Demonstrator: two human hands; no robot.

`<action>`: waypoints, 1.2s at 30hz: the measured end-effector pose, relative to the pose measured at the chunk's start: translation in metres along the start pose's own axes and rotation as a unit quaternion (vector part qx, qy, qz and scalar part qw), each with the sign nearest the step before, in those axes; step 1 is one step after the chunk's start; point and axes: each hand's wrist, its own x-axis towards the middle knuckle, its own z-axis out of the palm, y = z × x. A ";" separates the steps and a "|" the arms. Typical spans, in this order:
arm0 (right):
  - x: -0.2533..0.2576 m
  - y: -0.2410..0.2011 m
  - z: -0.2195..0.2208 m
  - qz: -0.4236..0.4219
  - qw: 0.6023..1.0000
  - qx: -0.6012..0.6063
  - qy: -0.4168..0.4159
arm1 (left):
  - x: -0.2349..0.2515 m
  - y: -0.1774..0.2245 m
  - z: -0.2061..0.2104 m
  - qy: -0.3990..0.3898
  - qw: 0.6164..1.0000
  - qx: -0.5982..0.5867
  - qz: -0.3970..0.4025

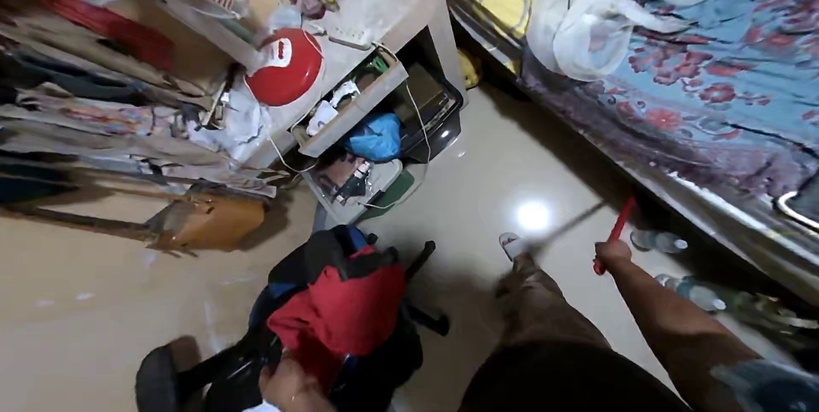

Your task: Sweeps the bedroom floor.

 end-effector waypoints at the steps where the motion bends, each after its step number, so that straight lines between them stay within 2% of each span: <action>1: 0.011 -0.031 -0.003 -0.010 1.000 0.001 0.000 | 0.003 0.004 0.004 -0.003 1.000 -0.027 0.012; 6: 0.029 -0.167 -0.004 -0.059 0.996 -0.067 -0.024 | 0.008 0.062 0.045 -0.034 0.993 -0.007 0.114; 10: 0.030 -0.216 0.008 -0.113 0.974 -0.192 -0.054 | 0.015 0.088 0.089 -0.095 0.982 0.062 0.152; 12: 0.034 -0.211 0.013 -0.137 0.954 -0.258 -0.064 | 0.019 0.096 0.106 -0.121 0.977 0.103 0.144; 15: 0.028 -0.170 0.007 -0.162 0.918 -0.349 -0.098 | 0.033 0.098 0.118 -0.126 0.964 0.187 0.140; 18: -0.007 -0.133 -0.032 -0.192 0.896 -0.368 -0.157 | 0.036 0.108 0.118 -0.124 0.960 0.224 0.114; 22: -0.045 -0.125 -0.113 -0.176 0.943 -0.200 -0.198 | 0.030 0.117 0.133 -0.131 0.938 0.311 0.080; 25: -0.081 -0.168 -0.140 -0.188 0.953 -0.187 -0.147 | 0.027 0.115 0.145 -0.090 0.925 0.359 0.088; 28: -0.075 -0.246 -0.126 -0.237 0.944 -0.211 -0.090 | 0.025 0.111 0.151 -0.057 0.932 0.347 0.086; 31: -0.006 -0.327 -0.080 -0.284 0.933 -0.213 -0.058 | 0.027 0.102 0.154 -0.037 0.940 0.328 0.090; 33: 0.030 -0.373 -0.046 -0.277 0.926 -0.251 -0.056 | 0.027 0.099 0.155 -0.029 0.946 0.309 0.098; 35: 0.042 -0.390 -0.018 -0.279 0.904 -0.316 -0.075 | 0.029 0.101 0.155 -0.028 0.949 0.300 0.095; 36: 0.037 -0.379 -0.011 -0.298 0.882 -0.356 -0.083 | 0.029 0.102 0.155 -0.030 0.949 0.301 0.092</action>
